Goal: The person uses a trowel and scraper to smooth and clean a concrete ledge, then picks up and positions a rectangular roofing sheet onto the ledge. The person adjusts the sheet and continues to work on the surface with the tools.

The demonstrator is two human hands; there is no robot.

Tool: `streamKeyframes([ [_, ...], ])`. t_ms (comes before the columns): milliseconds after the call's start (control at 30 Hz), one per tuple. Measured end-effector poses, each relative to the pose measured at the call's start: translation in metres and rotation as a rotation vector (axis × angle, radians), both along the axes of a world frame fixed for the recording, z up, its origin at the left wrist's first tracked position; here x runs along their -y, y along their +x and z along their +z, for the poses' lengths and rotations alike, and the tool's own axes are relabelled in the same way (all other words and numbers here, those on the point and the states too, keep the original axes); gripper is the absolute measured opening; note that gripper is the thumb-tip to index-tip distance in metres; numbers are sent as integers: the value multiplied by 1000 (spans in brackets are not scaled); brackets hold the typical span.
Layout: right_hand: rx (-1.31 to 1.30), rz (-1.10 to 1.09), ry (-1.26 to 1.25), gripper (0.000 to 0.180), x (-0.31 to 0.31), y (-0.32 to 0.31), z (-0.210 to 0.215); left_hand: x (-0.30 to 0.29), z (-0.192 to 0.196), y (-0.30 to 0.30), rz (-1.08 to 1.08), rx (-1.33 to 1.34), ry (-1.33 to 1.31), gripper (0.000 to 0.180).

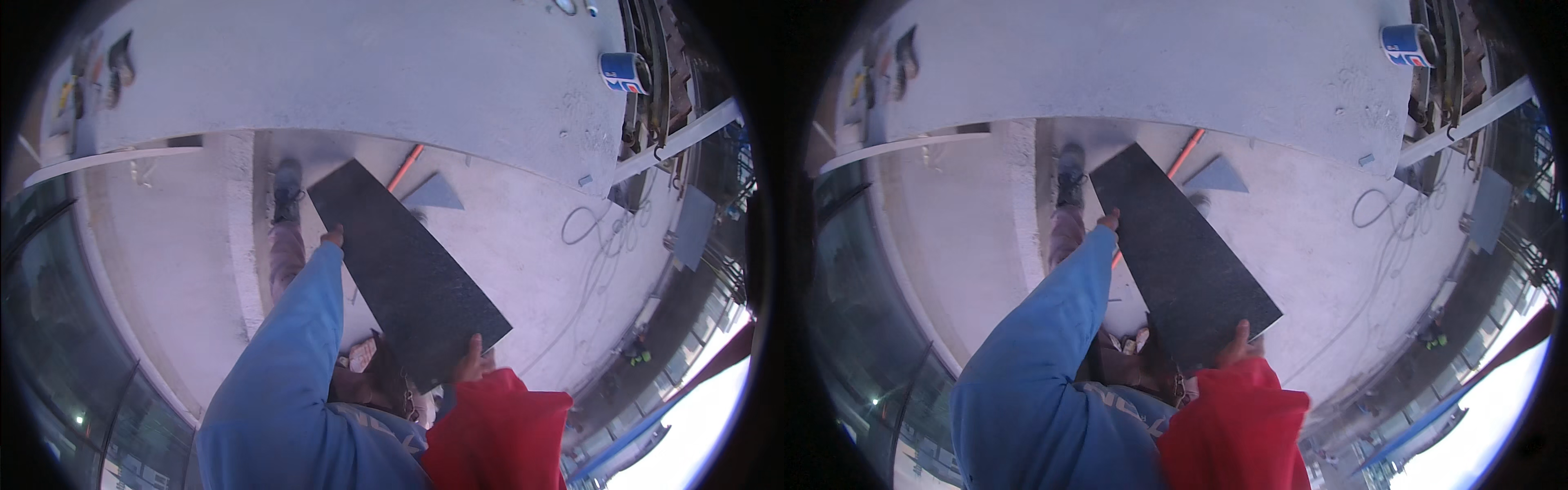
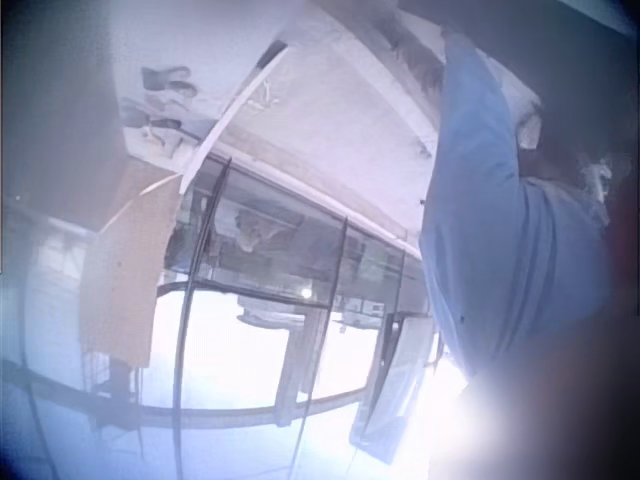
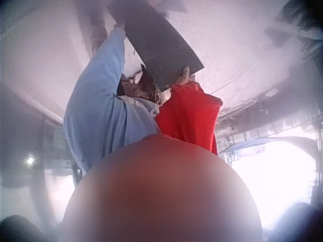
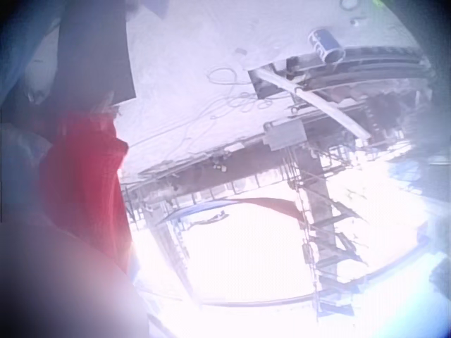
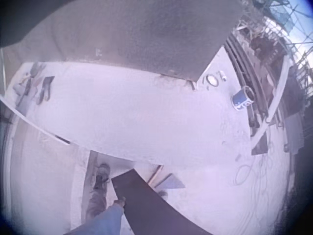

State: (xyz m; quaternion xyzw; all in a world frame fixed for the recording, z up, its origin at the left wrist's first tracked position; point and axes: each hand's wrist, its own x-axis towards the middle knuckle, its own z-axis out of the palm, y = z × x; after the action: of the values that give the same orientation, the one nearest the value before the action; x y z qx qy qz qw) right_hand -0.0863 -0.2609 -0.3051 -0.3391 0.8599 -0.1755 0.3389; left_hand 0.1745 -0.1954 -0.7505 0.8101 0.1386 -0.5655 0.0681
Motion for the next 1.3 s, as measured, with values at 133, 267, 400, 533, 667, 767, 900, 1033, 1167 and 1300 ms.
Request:
streamKeyframes([
  [133, 86, 165, -81, 30, 47, -71, 62, -14, 85, -45, 282, 115, 57, 84],
  [267, 133, 322, -47, 28, 87, -130, 126, -7, 216, -93, 714, 256, 4, 82],
  [400, 244, 437, -106, 27, 115, -167, 175, -10, 329, -92, 657, 168, 100, 84],
  [533, 439, 490, -98, 30, 133, -181, 215, -23, 407, -81, 702, 269, 24, 85],
  [667, 548, 581, -214, 33, 154, -178, 244, -28, 471, -60, 1085, 225, -243, 85],
  [767, 586, 682, -282, 37, 182, -165, 252, -14, 511, -38, 1179, 187, -466, 85],
  [900, 545, 819, -342, 44, 235, -130, 244, 49, 539, 10, 1170, 234, -602, 90],
  [1033, 589, 842, -433, 46, 284, -74, 228, 118, 535, 68, 1020, 298, -501, 96],
  [1167, 607, 791, -434, 46, 330, -11, 220, 175, 512, 132, 983, 260, -491, 96],
  [1300, 570, 771, -391, 45, 371, 39, 218, 223, 498, 168, 1101, 276, -397, 101],
])
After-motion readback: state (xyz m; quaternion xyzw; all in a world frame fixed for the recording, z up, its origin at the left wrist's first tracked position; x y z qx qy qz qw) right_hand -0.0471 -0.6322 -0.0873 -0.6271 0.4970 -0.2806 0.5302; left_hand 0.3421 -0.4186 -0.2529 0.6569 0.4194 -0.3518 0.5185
